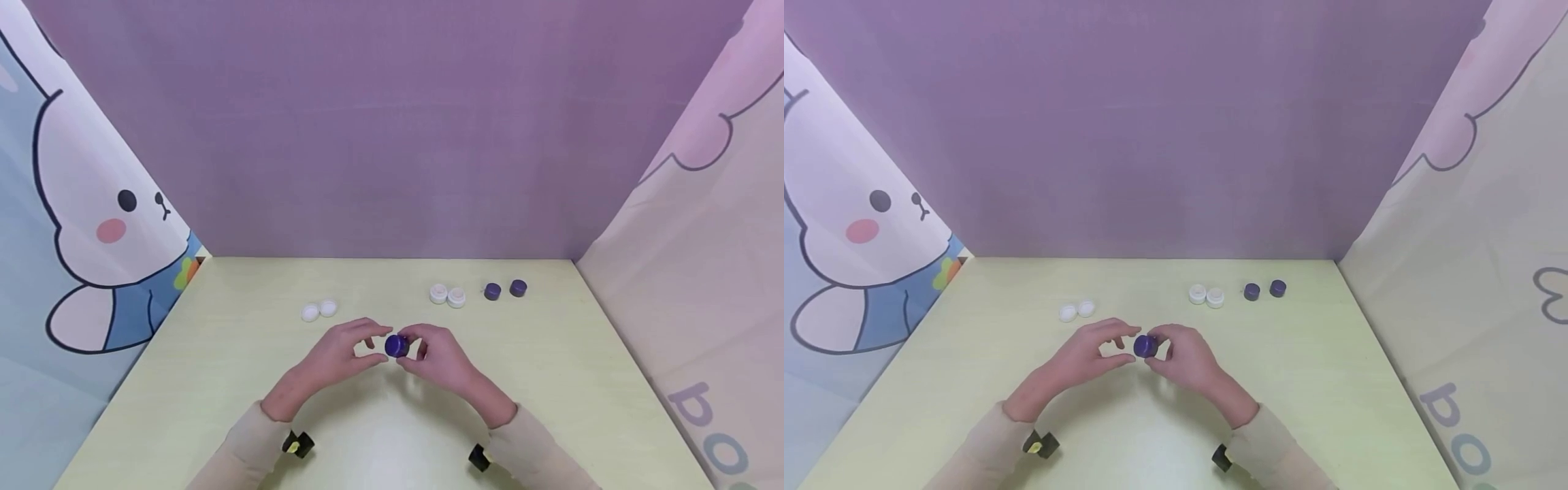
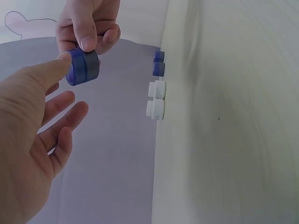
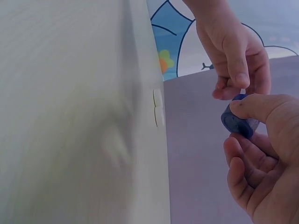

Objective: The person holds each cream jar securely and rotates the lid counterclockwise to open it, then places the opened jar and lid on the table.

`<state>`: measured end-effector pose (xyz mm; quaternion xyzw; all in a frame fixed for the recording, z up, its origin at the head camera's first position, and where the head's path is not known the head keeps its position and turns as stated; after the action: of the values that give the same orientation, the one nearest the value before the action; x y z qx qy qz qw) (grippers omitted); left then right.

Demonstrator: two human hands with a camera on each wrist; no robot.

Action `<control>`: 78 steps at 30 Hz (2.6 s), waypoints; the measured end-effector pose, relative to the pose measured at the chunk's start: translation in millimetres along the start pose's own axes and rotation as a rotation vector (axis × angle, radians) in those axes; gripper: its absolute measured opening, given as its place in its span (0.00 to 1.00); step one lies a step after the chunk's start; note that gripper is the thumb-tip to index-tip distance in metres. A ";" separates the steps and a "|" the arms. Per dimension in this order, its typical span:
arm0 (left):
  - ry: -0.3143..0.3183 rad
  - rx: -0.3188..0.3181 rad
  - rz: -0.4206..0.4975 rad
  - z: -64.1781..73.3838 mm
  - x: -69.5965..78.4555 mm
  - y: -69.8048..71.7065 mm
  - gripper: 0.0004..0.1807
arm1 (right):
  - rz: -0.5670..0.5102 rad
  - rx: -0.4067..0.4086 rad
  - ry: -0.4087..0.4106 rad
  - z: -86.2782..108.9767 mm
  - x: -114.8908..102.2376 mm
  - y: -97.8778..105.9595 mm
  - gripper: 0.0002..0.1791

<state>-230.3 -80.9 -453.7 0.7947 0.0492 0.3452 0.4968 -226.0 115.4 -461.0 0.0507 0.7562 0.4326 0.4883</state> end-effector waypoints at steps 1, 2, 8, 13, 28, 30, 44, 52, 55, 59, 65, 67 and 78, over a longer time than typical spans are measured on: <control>-0.005 0.000 0.000 -0.1 -0.1 -0.2 0.24 | -0.002 -0.002 0.001 -0.4 -0.8 -0.7 0.20; -0.007 -0.001 0.004 -0.2 0.0 -0.1 0.23 | -0.005 -0.003 0.001 -0.7 -1.6 -1.3 0.20; -0.041 -0.003 0.030 0.3 -1.2 -0.5 0.20 | -0.049 -0.019 -0.006 -2.4 -5.4 -5.9 0.19; -0.061 -0.006 0.048 1.3 -3.9 -1.2 0.21 | -0.053 -0.015 0.006 -4.2 -8.4 -8.6 0.19; -0.074 -0.028 0.104 3.1 -6.6 -2.5 0.20 | -0.109 -0.111 0.026 -2.7 -4.5 -10.7 0.19; -0.077 -0.038 0.112 3.6 -6.5 -3.6 0.20 | -0.092 -0.135 0.041 -2.4 -3.3 -12.6 0.18; -0.066 -0.063 -0.029 7.2 -0.4 -10.4 0.21 | 0.055 -0.118 0.021 -0.8 -6.6 -12.9 0.14; -0.013 -0.069 -0.060 7.6 -1.7 -13.6 0.19 | 0.145 -0.060 0.060 -3.2 -8.4 -13.1 0.14; 0.017 -0.087 -0.066 5.8 0.2 -12.7 0.19 | 0.160 -0.051 0.062 -3.3 -9.1 -11.3 0.15; 0.067 -0.110 -0.066 6.1 5.7 -15.0 0.19 | 0.165 -0.048 0.070 0.0 -9.8 -11.9 0.15; 0.120 -0.122 -0.090 12.3 5.2 -20.8 0.19 | 0.158 -0.032 0.094 1.2 -10.9 -18.7 0.16; 0.133 -0.136 -0.072 13.1 4.3 -22.6 0.18 | 0.137 -0.037 0.105 1.1 -10.6 -21.0 0.15; 0.265 -0.168 0.063 8.0 0.5 -28.6 0.18 | 0.154 0.024 0.131 6.2 -10.9 -17.5 0.15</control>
<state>-217.6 -72.4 -479.1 0.6990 0.0605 0.4653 0.5397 -209.5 102.8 -466.6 0.0863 0.7855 0.4621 0.4025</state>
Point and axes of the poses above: each hand's wrist, its own z-axis away from the middle knuckle, its own y-axis out of the back of the hand, x = y × z, the point moved 4 cm from there along -z, towards the middle knuckle, and after that the axes turned 13 degrees about -x, right-handed, at the moved point
